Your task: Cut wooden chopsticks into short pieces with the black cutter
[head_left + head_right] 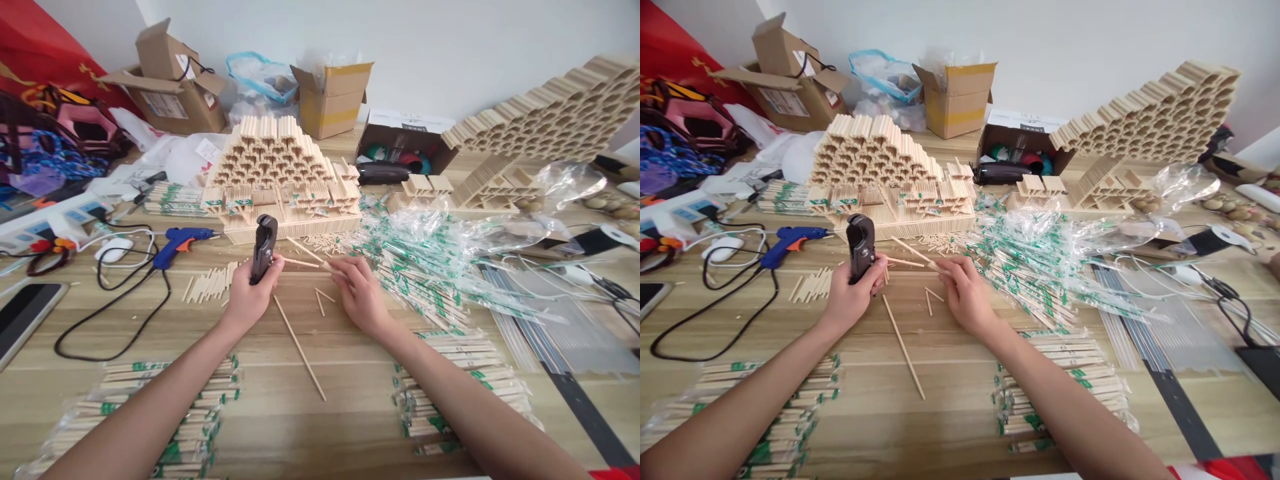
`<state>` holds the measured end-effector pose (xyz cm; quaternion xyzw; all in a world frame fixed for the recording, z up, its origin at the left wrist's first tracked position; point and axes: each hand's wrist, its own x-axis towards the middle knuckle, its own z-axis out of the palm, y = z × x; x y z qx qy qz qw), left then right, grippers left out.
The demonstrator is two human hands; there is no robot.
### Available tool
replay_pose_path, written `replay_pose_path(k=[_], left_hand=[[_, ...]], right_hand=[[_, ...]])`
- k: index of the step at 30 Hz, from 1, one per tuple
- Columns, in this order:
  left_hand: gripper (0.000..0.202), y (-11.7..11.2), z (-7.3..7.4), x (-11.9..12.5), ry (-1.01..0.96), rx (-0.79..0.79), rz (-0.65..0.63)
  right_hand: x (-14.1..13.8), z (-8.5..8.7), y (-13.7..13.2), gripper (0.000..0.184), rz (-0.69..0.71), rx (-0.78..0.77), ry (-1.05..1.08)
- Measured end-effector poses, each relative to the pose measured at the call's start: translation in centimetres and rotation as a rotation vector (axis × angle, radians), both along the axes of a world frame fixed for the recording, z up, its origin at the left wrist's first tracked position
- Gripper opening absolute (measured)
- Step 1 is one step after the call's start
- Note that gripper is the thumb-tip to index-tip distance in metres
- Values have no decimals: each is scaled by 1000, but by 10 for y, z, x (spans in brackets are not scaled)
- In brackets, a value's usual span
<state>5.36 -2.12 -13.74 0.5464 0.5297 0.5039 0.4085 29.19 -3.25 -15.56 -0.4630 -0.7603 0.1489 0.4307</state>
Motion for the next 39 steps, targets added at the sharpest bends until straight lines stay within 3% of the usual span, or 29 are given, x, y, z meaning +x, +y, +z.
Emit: replay_pose_path(k=[4,9,17,23,30,35,39], left_hand=[[25,-1,1,-1,74,26,20],[26,-3,1,-2,213,86,26],[22,-12,4,4,443,227,-86],[17,-13,5,1,444,320,-59],[16,-15,7,4,458,371,-195],[31,-16,8,4,449,441,-309],[40,-12,7,-2,616,526,-206]], right_hand=[[-3,2,-4,28,62,6,19],[-3,2,-6,27,133,-113,29],[-9,-1,-10,20,156,-188,110],[-8,1,-7,17,112,-111,96],[-9,-1,-8,17,140,-106,111],[-9,2,-8,16,151,-119,133],[-7,4,-9,15,93,-121,162]])
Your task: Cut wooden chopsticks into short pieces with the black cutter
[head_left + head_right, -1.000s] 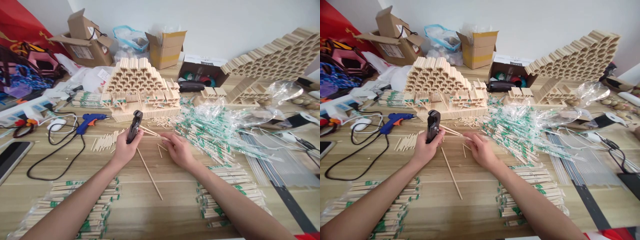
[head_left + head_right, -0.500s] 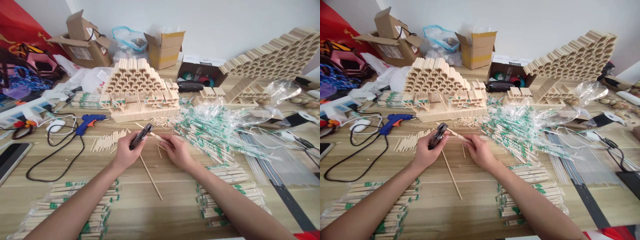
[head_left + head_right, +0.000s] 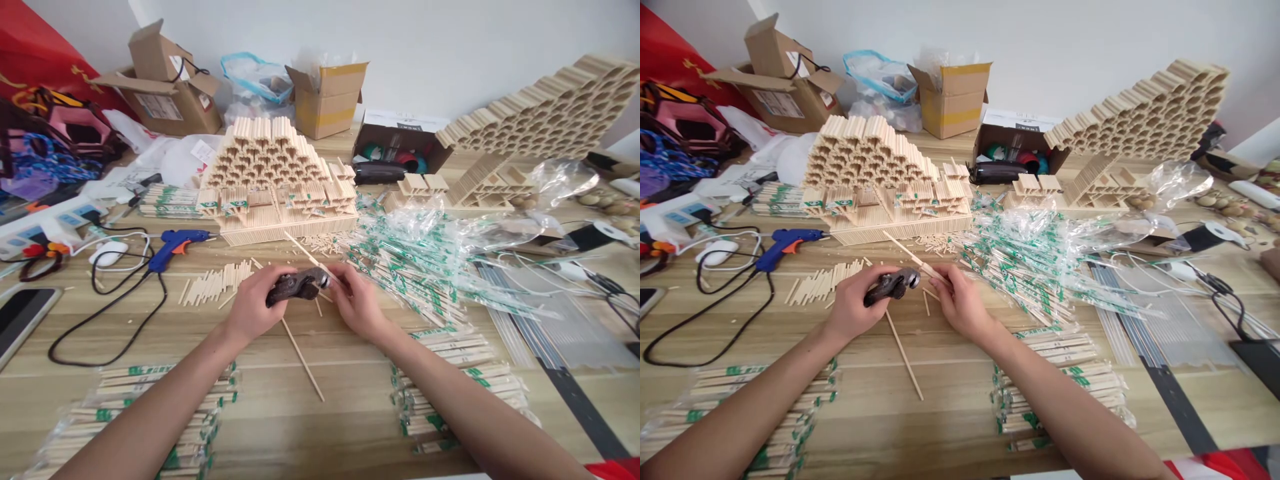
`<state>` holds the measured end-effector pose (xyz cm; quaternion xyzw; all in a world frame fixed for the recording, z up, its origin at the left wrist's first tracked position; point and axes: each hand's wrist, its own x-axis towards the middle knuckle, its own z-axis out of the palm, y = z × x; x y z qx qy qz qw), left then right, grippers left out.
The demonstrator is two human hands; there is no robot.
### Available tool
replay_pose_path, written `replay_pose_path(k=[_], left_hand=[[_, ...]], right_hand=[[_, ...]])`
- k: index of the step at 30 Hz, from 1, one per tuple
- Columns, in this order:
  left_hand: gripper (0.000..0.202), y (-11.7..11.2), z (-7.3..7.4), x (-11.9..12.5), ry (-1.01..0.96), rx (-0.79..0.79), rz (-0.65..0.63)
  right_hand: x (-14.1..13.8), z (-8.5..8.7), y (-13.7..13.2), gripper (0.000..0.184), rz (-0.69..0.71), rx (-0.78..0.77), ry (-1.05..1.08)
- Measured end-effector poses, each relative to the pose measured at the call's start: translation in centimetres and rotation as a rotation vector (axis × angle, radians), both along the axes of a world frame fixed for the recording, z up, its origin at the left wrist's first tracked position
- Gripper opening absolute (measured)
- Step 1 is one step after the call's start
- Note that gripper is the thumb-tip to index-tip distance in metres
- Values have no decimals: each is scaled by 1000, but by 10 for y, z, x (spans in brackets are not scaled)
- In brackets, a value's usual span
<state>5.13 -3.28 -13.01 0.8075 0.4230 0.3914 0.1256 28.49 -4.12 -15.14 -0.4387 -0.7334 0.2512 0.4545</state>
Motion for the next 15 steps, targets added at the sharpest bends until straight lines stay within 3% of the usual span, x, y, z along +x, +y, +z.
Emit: replay_pose_path(k=[4,7,15], left_hand=[[41,6,4,-4,197,72,224],[46,8,7,-5,287,55,323],[52,5,6,1,381,-8,286]], right_hand=[[2,-5,0,15,-44,-27,70],[2,-7,0,17,-37,-40,124],[-1,-2,-1,11,16,-4,71]])
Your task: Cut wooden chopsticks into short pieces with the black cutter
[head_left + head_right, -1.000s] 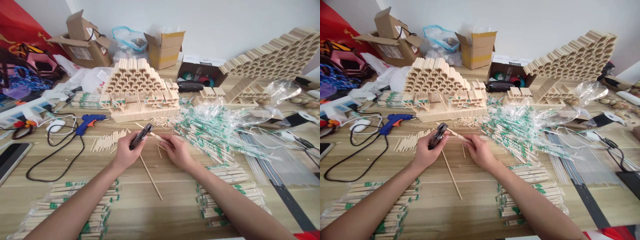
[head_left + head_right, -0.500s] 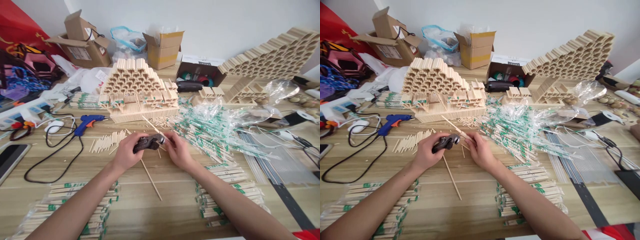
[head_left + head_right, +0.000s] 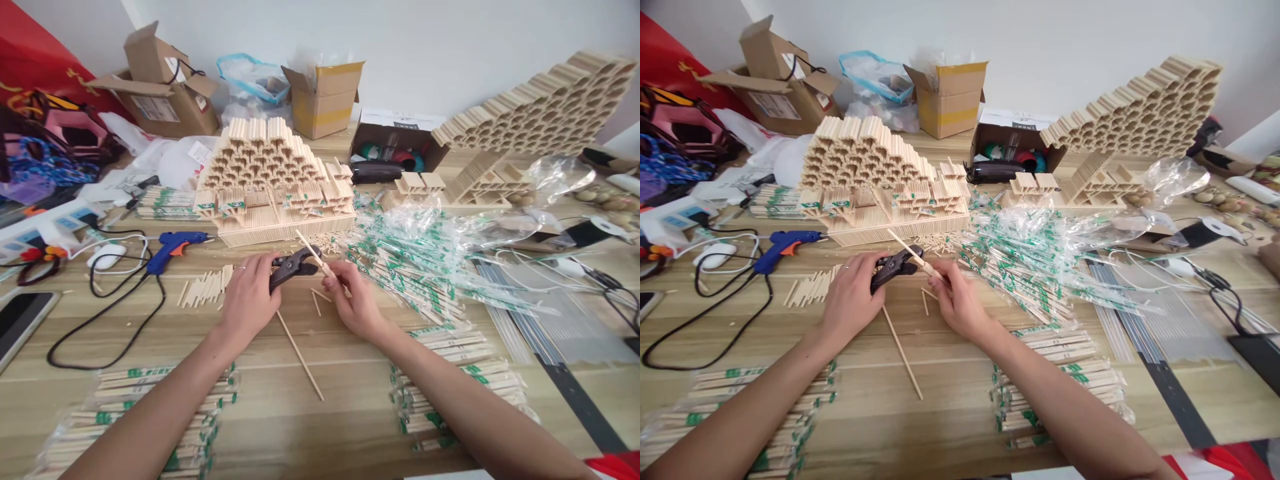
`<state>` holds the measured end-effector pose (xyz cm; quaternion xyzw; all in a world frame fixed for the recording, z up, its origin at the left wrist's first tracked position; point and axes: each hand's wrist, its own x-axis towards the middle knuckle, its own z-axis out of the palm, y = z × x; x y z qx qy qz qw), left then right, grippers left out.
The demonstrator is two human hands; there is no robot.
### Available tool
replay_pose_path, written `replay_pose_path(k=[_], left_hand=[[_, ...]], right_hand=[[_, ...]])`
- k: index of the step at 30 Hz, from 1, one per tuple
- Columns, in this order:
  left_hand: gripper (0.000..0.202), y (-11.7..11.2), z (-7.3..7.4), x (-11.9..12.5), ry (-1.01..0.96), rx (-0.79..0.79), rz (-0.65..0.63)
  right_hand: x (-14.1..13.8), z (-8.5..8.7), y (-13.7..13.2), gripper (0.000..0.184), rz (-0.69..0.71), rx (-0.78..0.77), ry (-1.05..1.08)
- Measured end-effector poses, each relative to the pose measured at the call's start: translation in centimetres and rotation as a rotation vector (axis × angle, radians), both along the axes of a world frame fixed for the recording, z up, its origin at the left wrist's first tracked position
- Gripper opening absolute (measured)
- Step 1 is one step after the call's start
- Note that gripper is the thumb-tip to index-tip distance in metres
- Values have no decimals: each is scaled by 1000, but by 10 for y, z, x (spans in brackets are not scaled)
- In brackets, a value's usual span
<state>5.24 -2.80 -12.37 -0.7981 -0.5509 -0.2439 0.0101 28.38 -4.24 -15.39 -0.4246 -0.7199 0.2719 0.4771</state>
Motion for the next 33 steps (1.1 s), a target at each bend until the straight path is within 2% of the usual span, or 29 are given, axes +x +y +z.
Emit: replay_pose_path(k=[9,20,28,33], left_hand=[[46,-5,-3,10,-13,-40,-78],[32,-6,-2,12,62,-68,-68],[43,-5,-3,10,59,-67,-113],[43,-5,-4,9,55,-68,-115]], right_hand=[[0,-4,1,17,8,40,-43],[0,-4,0,17,3,26,-67],[1,-1,0,17,33,46,-61],[2,0,0,18,18,58,-61]])
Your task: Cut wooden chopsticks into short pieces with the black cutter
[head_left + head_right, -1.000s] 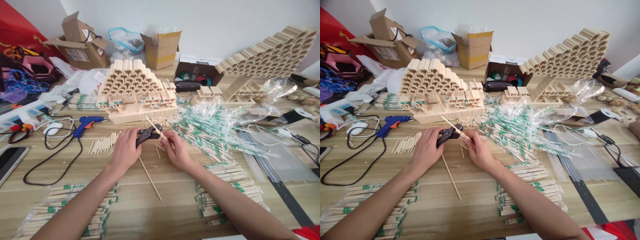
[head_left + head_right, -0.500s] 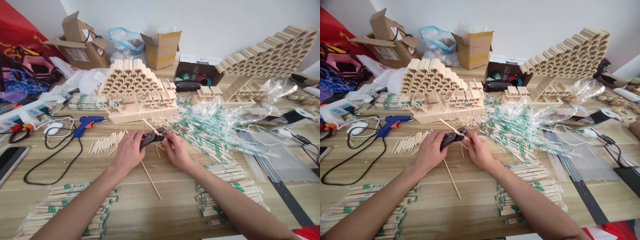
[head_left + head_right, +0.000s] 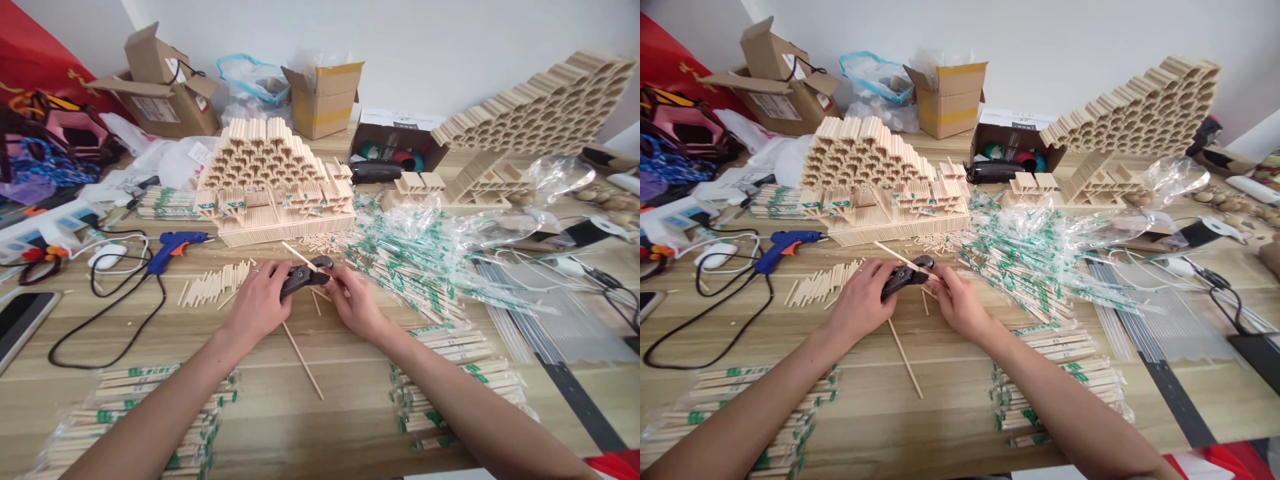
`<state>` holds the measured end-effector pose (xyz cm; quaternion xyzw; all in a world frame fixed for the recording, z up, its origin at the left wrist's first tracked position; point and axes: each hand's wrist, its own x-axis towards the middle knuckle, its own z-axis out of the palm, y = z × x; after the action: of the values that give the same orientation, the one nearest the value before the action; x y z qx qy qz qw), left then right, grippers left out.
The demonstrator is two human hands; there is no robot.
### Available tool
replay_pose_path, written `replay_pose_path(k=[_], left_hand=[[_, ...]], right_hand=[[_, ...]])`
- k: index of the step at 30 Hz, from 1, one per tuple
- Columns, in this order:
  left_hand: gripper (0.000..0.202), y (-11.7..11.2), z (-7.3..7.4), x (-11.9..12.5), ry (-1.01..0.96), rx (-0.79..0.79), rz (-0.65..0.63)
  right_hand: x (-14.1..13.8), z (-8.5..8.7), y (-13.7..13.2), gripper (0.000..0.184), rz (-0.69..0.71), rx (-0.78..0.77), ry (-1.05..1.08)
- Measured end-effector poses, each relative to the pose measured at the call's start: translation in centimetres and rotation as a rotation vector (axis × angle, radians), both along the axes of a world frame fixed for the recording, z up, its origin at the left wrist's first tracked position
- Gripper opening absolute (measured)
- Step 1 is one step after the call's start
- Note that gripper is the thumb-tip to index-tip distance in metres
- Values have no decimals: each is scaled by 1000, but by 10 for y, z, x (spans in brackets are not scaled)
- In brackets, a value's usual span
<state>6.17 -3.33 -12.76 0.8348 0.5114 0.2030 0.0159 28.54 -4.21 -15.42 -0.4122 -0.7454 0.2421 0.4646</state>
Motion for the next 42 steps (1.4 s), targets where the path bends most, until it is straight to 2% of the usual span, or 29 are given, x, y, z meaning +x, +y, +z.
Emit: replay_pose_path(k=[6,19,34,42], left_hand=[[37,0,-1,2,-18,-27,16],[38,1,-3,-1,-47,-20,-14],[33,-4,2,4,-11,-116,73],[30,-1,1,4,-29,-101,41]], right_hand=[[1,0,2,18,11,8,-2],[2,0,1,13,47,-25,-14],[0,1,0,20,35,-16,-24],[0,-4,0,22,15,2,-30]])
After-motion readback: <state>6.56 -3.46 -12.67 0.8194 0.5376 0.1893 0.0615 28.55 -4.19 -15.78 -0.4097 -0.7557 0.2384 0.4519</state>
